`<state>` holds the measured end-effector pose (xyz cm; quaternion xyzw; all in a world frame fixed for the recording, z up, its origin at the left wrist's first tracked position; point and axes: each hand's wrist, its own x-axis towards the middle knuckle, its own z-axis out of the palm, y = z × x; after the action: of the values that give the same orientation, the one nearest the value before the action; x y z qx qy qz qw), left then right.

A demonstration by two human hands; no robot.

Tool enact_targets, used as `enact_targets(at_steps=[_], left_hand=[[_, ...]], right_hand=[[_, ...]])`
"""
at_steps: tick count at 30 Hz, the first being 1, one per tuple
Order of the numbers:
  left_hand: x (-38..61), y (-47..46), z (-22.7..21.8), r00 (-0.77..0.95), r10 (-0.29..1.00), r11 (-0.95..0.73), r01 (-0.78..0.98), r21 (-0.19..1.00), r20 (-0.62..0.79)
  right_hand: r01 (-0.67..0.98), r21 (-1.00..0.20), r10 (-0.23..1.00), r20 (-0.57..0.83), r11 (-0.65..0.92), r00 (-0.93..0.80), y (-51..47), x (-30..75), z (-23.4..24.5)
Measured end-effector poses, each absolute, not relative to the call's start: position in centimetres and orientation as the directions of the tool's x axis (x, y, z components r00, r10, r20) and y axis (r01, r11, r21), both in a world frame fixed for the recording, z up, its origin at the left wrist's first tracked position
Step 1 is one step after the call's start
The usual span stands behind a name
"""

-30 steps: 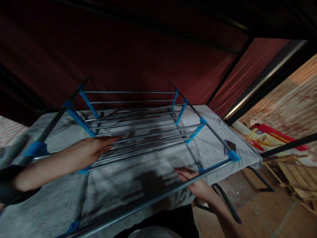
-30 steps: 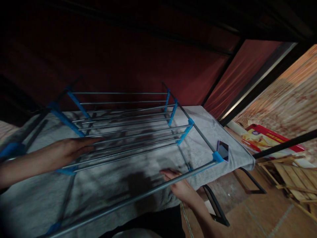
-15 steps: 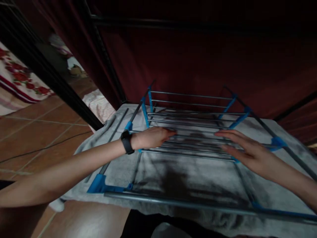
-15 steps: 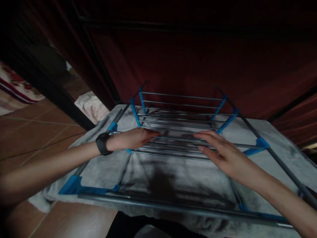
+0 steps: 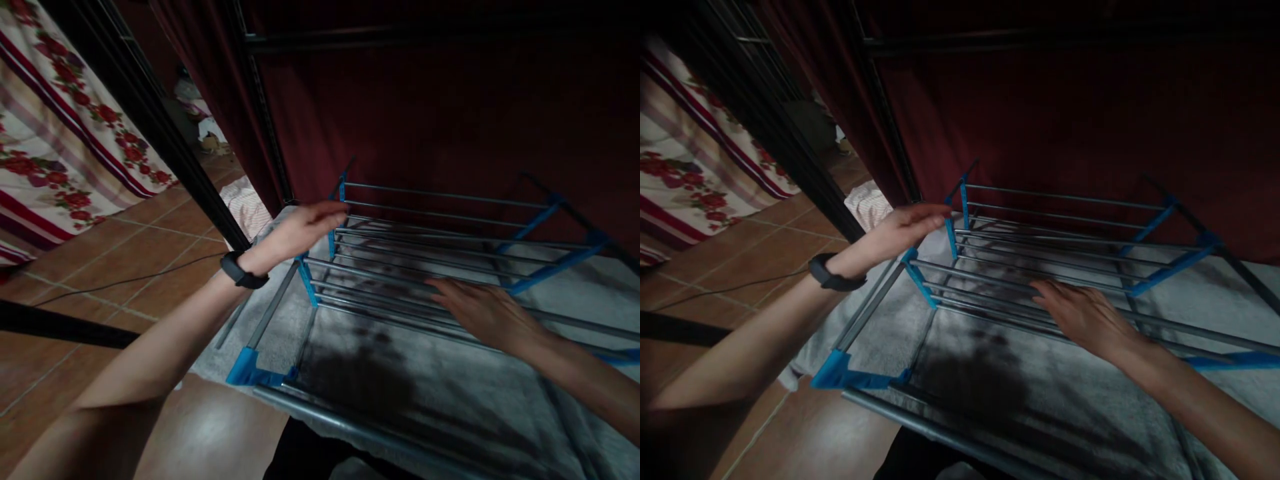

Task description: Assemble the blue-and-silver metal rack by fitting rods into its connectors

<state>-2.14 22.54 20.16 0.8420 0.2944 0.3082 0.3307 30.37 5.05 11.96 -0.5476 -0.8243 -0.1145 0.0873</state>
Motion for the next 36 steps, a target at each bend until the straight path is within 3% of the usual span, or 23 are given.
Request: enact_targets(at_steps=[3, 8, 11, 13, 21, 36], left_hand=[[-5.0, 23.6, 18.1, 0.397, 0.893, -0.325, 0.247, 0.913, 0.211], [-6.0, 22.7, 14.6, 0.243, 0.969, -0.043, 0.017, 0.999, 0.037], [-5.6, 21.5, 14.1, 0.367, 0.907, 0.241, -0.044, 0.970, -0.208], [-5.3, 20.8, 14.1, 0.459, 0.839, 0.336, -0.016, 0.942, -0.291], [-4.9, 20.8, 13.5, 0.436, 0.879, 0.192, 0.047, 0.980, -0.193], [-4.8, 21.4, 12.6, 0.422, 0.893, 0.136, 0.078, 0.988, -0.156]], right_hand=[[0.919, 0.144, 0.886, 0.248, 0.366, -0.392, 5.2, 30.4, 11.6], [0.893, 0.195, 0.871, 0.214, 0.406, -0.443, 5.3, 30.4, 10.5], [0.895, 0.194, 0.868, 0.231, 0.402, -0.440, 5.2, 30.4, 10.4], [0.898, 0.191, 0.868, 0.240, 0.396, -0.434, 5.2, 30.3, 10.6], [0.905, 0.195, 0.882, 0.220, 0.378, -0.416, 5.1, 30.1, 11.0], [0.904, 0.174, 0.894, 0.165, 0.390, -0.417, 5.1, 30.3, 11.6]])
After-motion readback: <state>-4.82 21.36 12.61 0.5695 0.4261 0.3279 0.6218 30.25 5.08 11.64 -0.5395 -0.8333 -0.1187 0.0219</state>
